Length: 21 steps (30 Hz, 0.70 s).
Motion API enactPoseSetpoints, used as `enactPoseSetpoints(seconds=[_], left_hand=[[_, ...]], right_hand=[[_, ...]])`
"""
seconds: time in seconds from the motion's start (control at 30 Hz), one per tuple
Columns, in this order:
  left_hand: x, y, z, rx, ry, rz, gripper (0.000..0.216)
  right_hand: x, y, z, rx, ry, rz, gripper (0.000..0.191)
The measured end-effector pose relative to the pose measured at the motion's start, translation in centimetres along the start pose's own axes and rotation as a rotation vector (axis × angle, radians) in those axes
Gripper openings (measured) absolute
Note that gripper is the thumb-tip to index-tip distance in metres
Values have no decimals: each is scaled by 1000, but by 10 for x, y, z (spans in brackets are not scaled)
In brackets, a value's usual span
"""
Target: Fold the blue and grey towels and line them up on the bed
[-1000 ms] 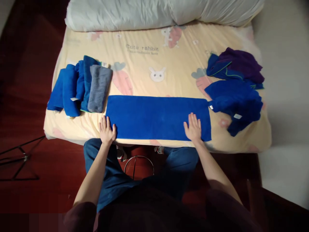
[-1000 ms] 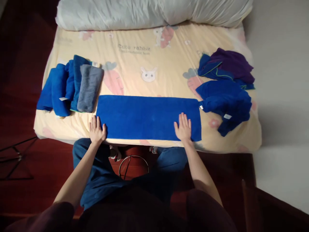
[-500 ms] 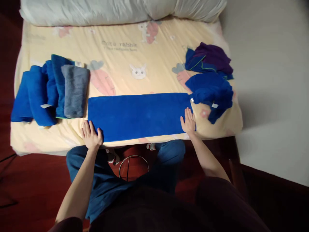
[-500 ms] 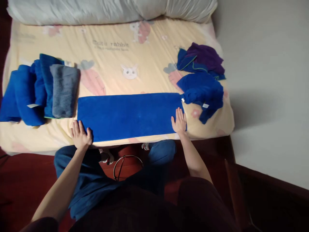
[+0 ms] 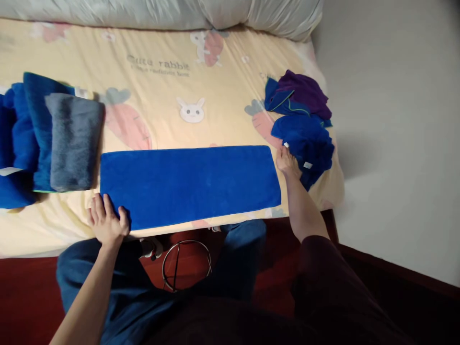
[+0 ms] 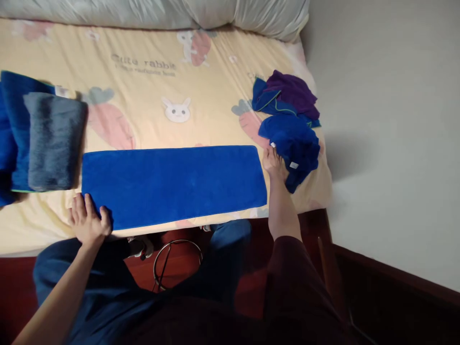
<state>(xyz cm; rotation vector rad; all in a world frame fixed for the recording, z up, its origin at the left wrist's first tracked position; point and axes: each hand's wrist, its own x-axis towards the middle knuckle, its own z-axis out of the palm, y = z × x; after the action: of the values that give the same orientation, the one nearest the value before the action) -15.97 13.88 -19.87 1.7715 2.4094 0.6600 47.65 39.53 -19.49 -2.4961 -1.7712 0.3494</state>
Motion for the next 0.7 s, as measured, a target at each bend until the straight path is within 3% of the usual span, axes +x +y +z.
enactPoseSetpoints(seconds=[0.1, 0.2, 0.3, 0.37, 0.43, 0.57, 0.7], left_hand=[[0, -1, 1, -22, -5, 1, 73], [-1, 0, 0, -16, -14, -8, 73], [-1, 1, -1, 2, -12, -1, 72], [-2, 1, -1, 15, -4, 8, 71], [-2, 0, -1, 18, 2, 11, 71], [-2, -1, 1, -18, -3, 3, 72], [-2, 1, -2, -44, 7, -20, 70]], right_hand=[[-6, -10, 2, 26, 102, 61, 56], [-36, -23, 2, 74, 182, 88, 58], [-74, -36, 6, 53, 252, -148, 58], [-92, -42, 15, 3, 163, -391, 59], [-96, -43, 25, -54, 48, -496, 61], [-66, -35, 37, -110, 28, -325, 66], [-53, -49, 19, -65, -31, -191, 68]])
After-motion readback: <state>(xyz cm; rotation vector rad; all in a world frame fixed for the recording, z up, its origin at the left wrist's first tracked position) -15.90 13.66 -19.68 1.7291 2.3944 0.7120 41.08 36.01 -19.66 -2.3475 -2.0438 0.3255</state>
